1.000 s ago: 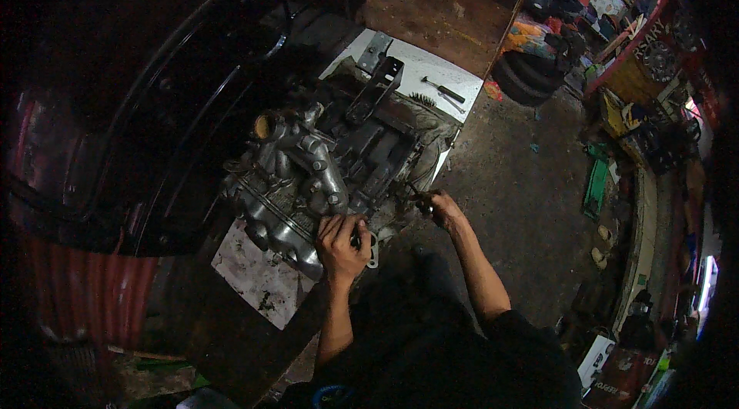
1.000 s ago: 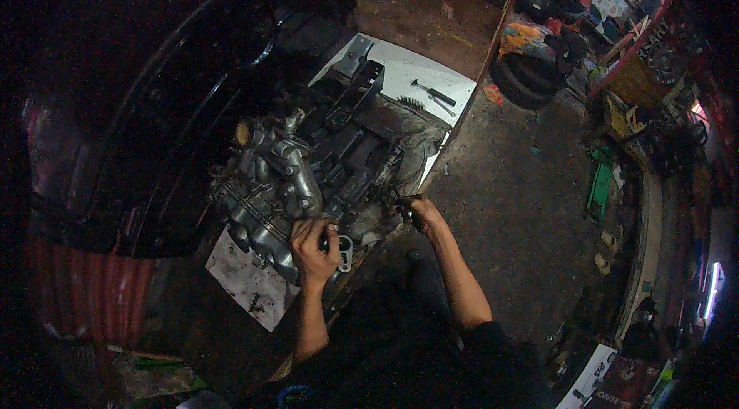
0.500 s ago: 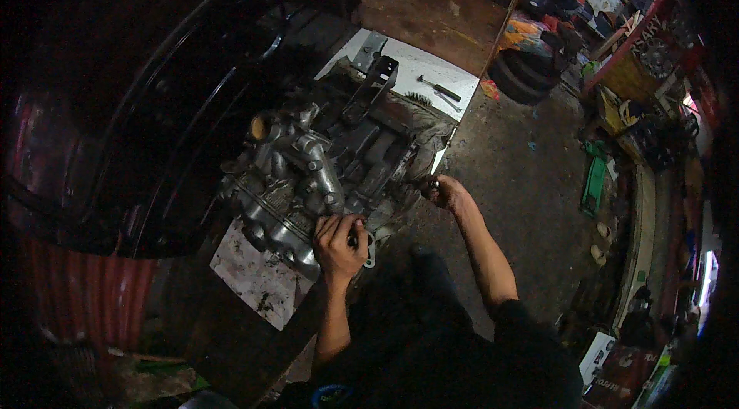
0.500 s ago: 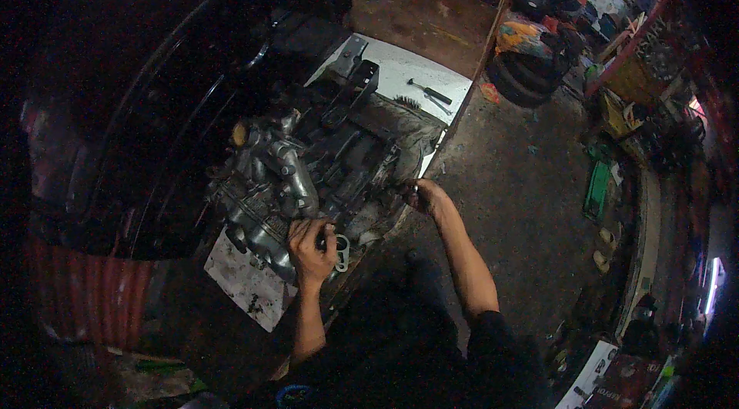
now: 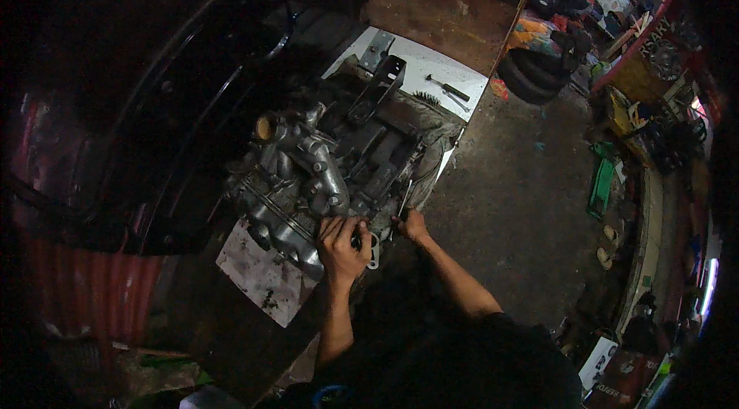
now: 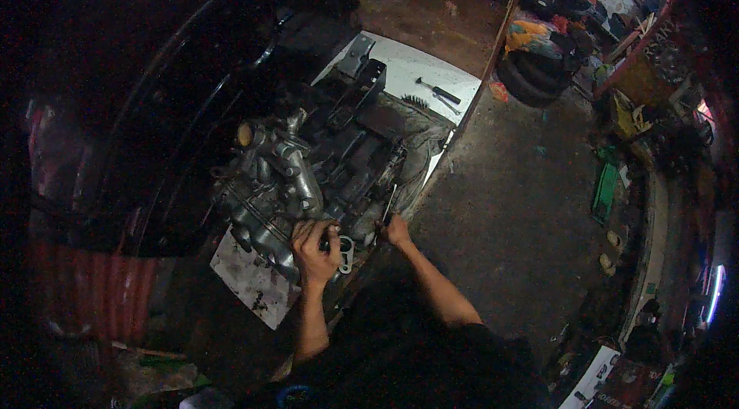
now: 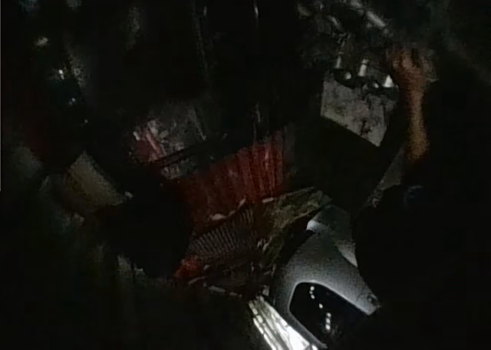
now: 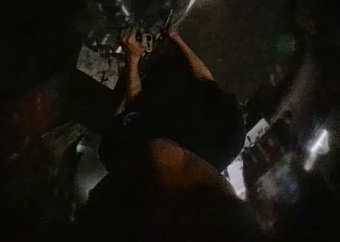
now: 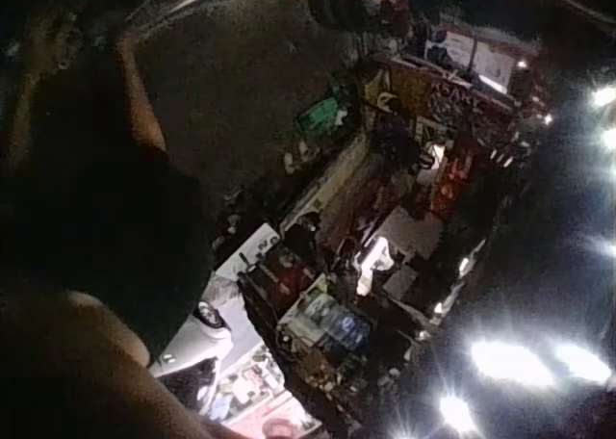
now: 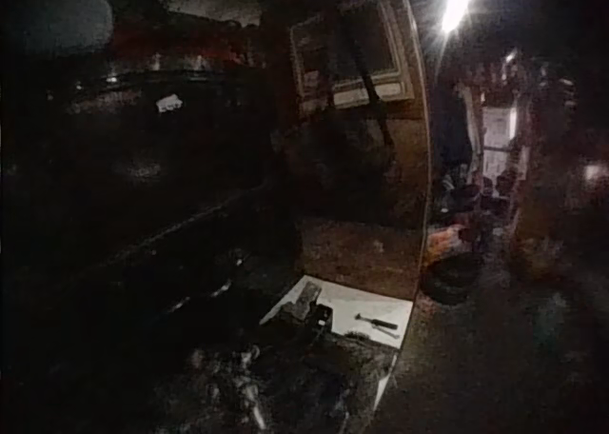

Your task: The person uses a wrench to loosen and remove bolts from a car engine block placed on a workbench. They repeatedly reposition the wrench and hands to access different bolt locations on the engine.

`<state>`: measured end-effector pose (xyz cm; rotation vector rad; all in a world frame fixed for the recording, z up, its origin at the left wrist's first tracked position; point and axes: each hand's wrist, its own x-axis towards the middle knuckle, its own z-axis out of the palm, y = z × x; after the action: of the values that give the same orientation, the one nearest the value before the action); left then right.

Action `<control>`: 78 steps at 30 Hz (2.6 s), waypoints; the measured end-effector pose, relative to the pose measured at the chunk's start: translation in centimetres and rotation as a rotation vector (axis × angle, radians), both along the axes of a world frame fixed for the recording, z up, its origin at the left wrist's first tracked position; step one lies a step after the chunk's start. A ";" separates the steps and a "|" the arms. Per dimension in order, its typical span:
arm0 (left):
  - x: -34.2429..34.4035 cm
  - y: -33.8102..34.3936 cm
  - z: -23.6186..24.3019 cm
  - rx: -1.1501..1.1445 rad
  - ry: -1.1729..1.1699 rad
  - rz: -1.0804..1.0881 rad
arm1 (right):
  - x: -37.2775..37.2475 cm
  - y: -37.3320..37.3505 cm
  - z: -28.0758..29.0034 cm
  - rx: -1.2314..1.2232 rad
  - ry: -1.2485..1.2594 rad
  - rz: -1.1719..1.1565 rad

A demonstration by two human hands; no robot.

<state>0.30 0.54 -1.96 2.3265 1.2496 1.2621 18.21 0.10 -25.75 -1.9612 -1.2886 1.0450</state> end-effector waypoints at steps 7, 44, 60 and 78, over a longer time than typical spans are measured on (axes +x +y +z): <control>0.0 -0.2 0.6 -0.010 0.012 0.025 | 0.3 -0.2 1.0 0.220 0.105 -0.105; -0.3 -0.2 0.2 -0.016 0.013 0.000 | 3.3 -2.9 0.3 0.183 0.468 -0.377; -0.1 0.0 0.6 -0.006 0.002 -0.025 | 4.8 0.1 1.7 0.037 0.994 -0.397; -0.3 -0.1 1.0 -0.037 -0.010 -0.023 | 6.5 2.5 11.4 -0.201 1.033 -0.372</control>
<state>0.02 0.40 -0.91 2.2990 1.2288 1.2318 24.72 2.64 -14.33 -1.3254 -0.2527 1.6773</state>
